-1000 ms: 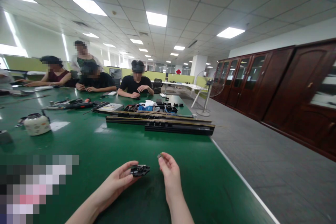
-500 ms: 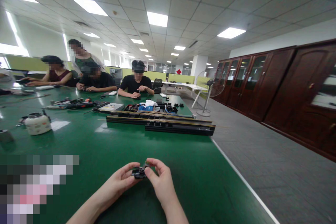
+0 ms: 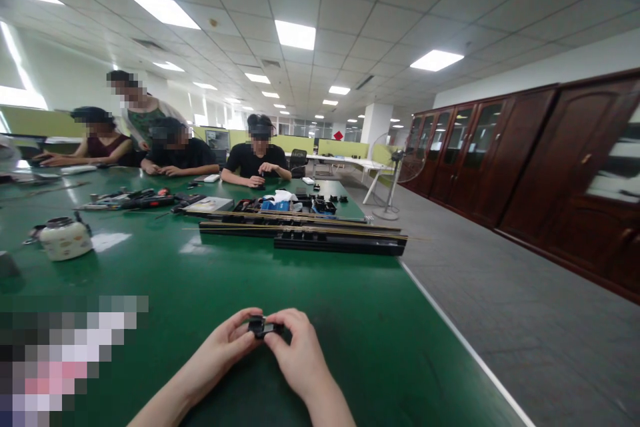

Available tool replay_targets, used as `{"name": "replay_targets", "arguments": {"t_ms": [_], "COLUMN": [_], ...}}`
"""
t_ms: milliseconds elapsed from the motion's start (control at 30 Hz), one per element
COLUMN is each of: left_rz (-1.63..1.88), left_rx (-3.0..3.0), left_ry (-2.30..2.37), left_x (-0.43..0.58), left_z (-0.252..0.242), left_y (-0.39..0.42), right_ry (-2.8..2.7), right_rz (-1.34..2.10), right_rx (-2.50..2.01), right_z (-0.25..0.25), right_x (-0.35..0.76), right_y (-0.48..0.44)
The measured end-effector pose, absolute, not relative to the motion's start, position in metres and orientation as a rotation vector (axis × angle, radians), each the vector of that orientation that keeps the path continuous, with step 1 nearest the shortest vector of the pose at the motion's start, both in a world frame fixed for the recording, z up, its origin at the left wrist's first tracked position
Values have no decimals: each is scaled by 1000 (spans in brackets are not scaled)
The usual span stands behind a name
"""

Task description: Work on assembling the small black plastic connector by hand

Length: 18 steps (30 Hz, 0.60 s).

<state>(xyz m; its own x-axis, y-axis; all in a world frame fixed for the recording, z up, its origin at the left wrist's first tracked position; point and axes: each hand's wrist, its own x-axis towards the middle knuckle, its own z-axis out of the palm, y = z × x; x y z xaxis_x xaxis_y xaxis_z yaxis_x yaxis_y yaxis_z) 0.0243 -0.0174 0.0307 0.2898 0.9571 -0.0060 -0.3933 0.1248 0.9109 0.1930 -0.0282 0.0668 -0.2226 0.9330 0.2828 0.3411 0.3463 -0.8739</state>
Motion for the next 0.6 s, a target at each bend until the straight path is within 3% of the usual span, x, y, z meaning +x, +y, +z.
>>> {"name": "replay_targets", "arguments": {"t_ms": [600], "left_rz": [1069], "left_rx": [1073], "left_ry": [765], "left_x": [24], "left_z": [23], "left_y": [-15], "right_ry": [-1799], "right_rz": [924], "right_rx": [-1229], "right_z": [56], "right_x": [196], "right_y": [-22]}}
